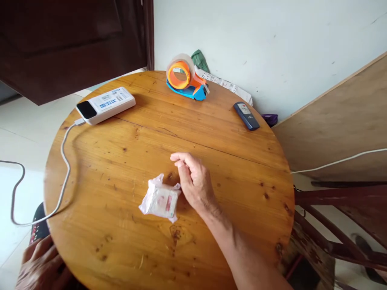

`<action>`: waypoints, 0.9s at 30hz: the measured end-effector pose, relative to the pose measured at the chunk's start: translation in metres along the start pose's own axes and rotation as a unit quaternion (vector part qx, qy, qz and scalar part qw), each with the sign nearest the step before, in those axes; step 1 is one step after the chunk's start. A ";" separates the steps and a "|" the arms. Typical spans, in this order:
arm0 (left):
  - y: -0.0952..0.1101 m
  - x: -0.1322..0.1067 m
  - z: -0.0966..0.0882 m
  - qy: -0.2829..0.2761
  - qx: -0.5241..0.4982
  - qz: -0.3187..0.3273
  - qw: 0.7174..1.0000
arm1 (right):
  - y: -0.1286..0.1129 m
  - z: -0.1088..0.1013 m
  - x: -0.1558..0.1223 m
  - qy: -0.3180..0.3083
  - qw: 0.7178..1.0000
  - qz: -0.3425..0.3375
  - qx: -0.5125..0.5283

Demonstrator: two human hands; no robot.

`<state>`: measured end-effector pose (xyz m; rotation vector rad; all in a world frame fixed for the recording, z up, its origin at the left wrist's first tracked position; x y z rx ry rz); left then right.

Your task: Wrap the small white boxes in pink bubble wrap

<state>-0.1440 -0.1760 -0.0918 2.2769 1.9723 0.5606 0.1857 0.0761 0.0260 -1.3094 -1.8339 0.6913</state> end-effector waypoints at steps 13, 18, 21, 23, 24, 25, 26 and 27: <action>0.023 0.009 -0.001 0.055 0.061 0.058 0.995 | 0.014 0.002 0.013 0.044 0.999 -0.009 0.007; 0.017 0.007 0.000 0.056 0.066 0.053 0.995 | 0.014 0.002 0.013 0.039 0.999 0.002 0.010; 0.011 0.006 -0.001 0.067 0.067 0.058 0.994 | 0.014 0.001 0.014 0.032 0.999 0.011 0.021; 0.009 0.005 -0.003 0.074 0.064 0.055 0.994 | 0.015 0.000 0.015 0.015 0.999 0.020 0.046; 0.009 0.005 -0.005 0.074 0.059 0.050 0.994 | 0.016 -0.001 0.016 0.002 0.998 0.027 0.061; 0.010 0.005 -0.007 0.072 0.050 0.042 0.995 | 0.016 -0.003 0.016 -0.011 0.996 0.033 0.078; 0.012 0.006 -0.011 0.072 0.034 0.032 0.996 | 0.016 -0.005 0.016 -0.026 0.994 0.035 0.096; 0.016 0.006 -0.015 0.074 0.012 0.021 0.997 | 0.015 -0.008 0.016 -0.044 0.992 0.032 0.115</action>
Point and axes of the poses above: each hand's wrist, its own x-axis towards the middle knuckle, its own z-axis out of the palm, y = z × x, the point moved 4 cm from there along x, towards the middle knuckle, and after that the axes turned 3 degrees about y, right-handed, at the moved point
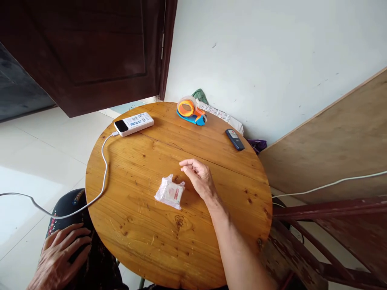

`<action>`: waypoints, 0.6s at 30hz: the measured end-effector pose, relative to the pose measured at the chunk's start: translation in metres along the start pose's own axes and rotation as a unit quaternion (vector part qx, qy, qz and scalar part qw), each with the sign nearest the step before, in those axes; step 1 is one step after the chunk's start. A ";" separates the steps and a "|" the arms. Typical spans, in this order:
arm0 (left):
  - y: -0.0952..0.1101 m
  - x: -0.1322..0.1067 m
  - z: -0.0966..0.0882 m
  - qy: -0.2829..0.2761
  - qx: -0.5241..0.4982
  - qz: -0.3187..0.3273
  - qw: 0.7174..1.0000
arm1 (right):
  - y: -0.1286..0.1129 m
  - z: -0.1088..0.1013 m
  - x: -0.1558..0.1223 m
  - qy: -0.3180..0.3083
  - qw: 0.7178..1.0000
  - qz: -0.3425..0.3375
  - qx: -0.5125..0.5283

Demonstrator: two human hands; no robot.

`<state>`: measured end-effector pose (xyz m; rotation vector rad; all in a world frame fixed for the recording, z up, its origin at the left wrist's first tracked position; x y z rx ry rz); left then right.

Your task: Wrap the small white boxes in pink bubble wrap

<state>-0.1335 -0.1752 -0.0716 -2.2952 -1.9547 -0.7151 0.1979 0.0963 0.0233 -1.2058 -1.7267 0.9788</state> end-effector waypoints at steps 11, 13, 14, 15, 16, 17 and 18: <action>0.120 0.108 -0.036 0.048 -0.256 0.016 0.965 | -0.051 -0.002 -0.027 -0.258 0.958 -0.120 -0.023; 0.130 0.137 -0.025 0.020 -0.273 -0.017 0.962 | -0.051 0.004 -0.031 -0.261 0.956 -0.124 -0.051; 0.133 0.152 -0.018 -0.006 -0.284 -0.029 0.958 | -0.050 0.007 -0.032 -0.256 0.956 -0.128 -0.064; 0.133 0.166 -0.012 -0.029 -0.298 -0.043 0.953 | -0.049 0.009 -0.033 -0.248 0.957 -0.132 -0.077; 0.132 0.179 -0.005 -0.051 -0.314 -0.046 0.947 | -0.047 0.010 -0.034 -0.238 0.958 -0.138 -0.086; 0.131 0.192 0.000 -0.072 -0.331 -0.043 0.940 | -0.046 0.011 -0.034 -0.229 0.958 -0.145 -0.093; 0.129 0.204 0.005 -0.091 -0.346 -0.039 0.933 | -0.046 0.012 -0.034 -0.221 0.958 -0.153 -0.096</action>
Point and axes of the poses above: each hand's wrist, its own x-axis towards the middle knuckle, its own z-axis out of the palm, y = z × x, the point moved 4 cm from there along x, towards the middle knuckle, and after that the axes turned 3 degrees about y, right-handed, at the moved point
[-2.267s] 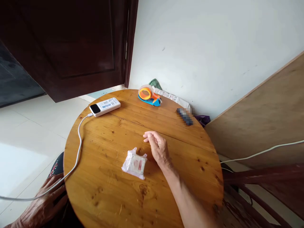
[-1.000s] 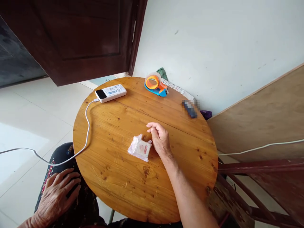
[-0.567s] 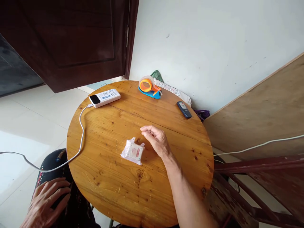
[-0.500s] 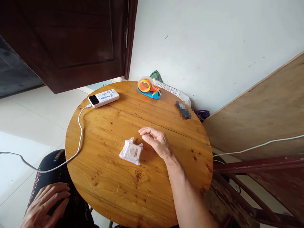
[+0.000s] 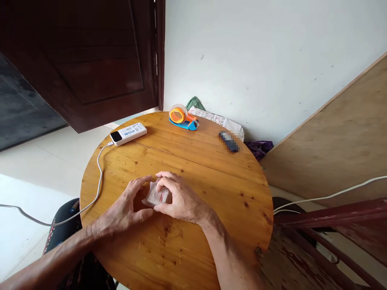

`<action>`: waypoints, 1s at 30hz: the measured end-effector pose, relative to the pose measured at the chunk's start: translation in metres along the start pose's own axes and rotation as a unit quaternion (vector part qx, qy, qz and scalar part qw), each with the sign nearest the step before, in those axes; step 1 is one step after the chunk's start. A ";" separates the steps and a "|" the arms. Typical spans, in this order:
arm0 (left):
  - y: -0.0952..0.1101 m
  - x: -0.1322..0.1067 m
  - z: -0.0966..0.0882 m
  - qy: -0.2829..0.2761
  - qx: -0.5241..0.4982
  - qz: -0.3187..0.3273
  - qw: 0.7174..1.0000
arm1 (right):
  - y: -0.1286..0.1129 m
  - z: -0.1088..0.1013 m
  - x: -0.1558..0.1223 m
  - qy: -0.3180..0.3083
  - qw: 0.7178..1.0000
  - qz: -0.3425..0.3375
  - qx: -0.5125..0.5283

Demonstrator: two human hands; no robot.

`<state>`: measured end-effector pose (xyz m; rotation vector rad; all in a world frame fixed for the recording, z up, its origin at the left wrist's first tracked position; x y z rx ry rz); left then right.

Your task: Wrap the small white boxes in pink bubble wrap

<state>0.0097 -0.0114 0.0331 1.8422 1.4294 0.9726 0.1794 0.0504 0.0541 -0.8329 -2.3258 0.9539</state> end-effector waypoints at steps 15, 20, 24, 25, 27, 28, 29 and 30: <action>-0.017 0.031 0.020 -0.096 -0.071 0.049 0.992 | -0.003 -0.021 0.000 0.158 0.986 0.034 0.038; -0.013 0.032 0.020 -0.099 -0.094 0.045 0.990 | 0.007 -0.020 0.000 0.181 0.978 0.075 0.065; -0.014 0.030 0.021 -0.097 -0.110 0.042 0.988 | 0.012 -0.014 0.000 0.196 0.968 0.111 0.115; -0.015 0.029 0.021 -0.092 -0.117 0.036 0.988 | 0.013 -0.013 0.000 0.202 0.964 0.117 0.125; -0.016 0.029 0.021 -0.084 -0.124 0.021 0.989 | 0.014 -0.014 -0.001 0.216 0.958 0.121 0.146; -0.016 0.029 0.022 -0.080 -0.123 0.018 0.989 | 0.014 -0.015 -0.002 0.224 0.955 0.121 0.154; -0.015 0.029 0.022 -0.079 -0.121 0.020 0.989 | 0.015 -0.016 -0.003 0.232 0.952 0.121 0.161; -0.013 0.029 0.022 -0.079 -0.118 0.024 0.990 | 0.015 -0.018 -0.004 0.240 0.949 0.122 0.166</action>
Point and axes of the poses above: each hand's wrist, its own x-axis towards the middle knuckle, its own z-axis out of the palm, y = z × x, the point moved 4 cm from there along x, towards the middle knuckle, and after that the axes turned 3 degrees about y, right-handed, at the moved point
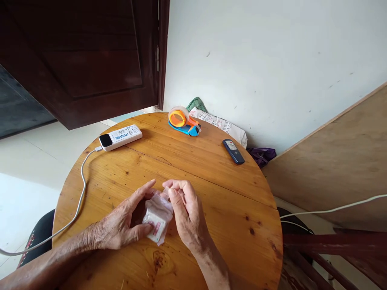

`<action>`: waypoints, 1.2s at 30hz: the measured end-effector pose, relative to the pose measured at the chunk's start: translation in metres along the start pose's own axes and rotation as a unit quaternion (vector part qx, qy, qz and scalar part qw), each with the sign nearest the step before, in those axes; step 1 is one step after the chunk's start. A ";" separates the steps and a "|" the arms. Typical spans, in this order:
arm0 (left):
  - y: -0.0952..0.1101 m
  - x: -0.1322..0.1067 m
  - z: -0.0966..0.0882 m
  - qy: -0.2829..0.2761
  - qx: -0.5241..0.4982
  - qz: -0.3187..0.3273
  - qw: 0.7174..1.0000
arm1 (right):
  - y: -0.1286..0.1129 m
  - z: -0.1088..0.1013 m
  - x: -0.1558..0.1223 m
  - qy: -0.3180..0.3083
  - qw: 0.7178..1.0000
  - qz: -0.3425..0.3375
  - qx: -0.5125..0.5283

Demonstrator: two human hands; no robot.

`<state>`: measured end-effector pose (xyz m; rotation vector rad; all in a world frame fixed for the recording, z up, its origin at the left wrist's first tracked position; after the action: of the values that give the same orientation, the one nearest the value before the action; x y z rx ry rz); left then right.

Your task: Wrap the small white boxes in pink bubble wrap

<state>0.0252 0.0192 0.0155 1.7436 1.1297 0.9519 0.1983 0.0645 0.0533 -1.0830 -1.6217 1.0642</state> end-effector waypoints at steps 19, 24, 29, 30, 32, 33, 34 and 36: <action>0.004 0.002 0.002 0.053 -0.086 -0.020 0.995 | 0.017 -0.017 0.009 -0.061 0.984 0.135 0.097; 0.003 0.005 0.003 0.075 -0.114 0.007 0.991 | 0.020 -0.006 0.006 -0.077 0.976 0.182 0.095; 0.003 0.001 0.005 0.055 -0.011 0.050 0.997 | 0.028 -0.001 0.008 -0.023 0.984 0.152 0.089; 0.004 0.000 0.004 0.049 -0.004 0.052 0.997 | 0.029 -0.003 0.008 0.002 0.985 0.147 0.094; 0.006 -0.001 0.002 0.032 -0.008 0.055 0.998 | 0.031 -0.009 0.010 0.047 0.981 0.139 0.125; 0.008 -0.001 0.001 0.023 -0.017 0.057 0.998 | 0.031 -0.011 0.010 0.064 0.978 0.137 0.146; 0.010 -0.001 -0.001 0.013 -0.031 0.059 0.998 | 0.032 -0.013 0.011 0.078 0.974 0.138 0.165; 0.013 0.000 -0.004 -0.015 -0.078 0.053 0.995 | 0.033 -0.017 0.014 0.102 0.967 0.142 0.187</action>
<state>0.0257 0.0170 0.0290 1.6977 0.9261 1.0467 0.2179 0.0891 0.0286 -1.1425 -1.0675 1.3332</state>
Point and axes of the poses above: each hand's wrist, its own x-axis towards the middle knuckle, its own z-axis out of the palm, y = z × x, the point moved 4 cm from there along x, towards the middle knuckle, and after that the axes turned 3 degrees about y, right-handed, at the moved point
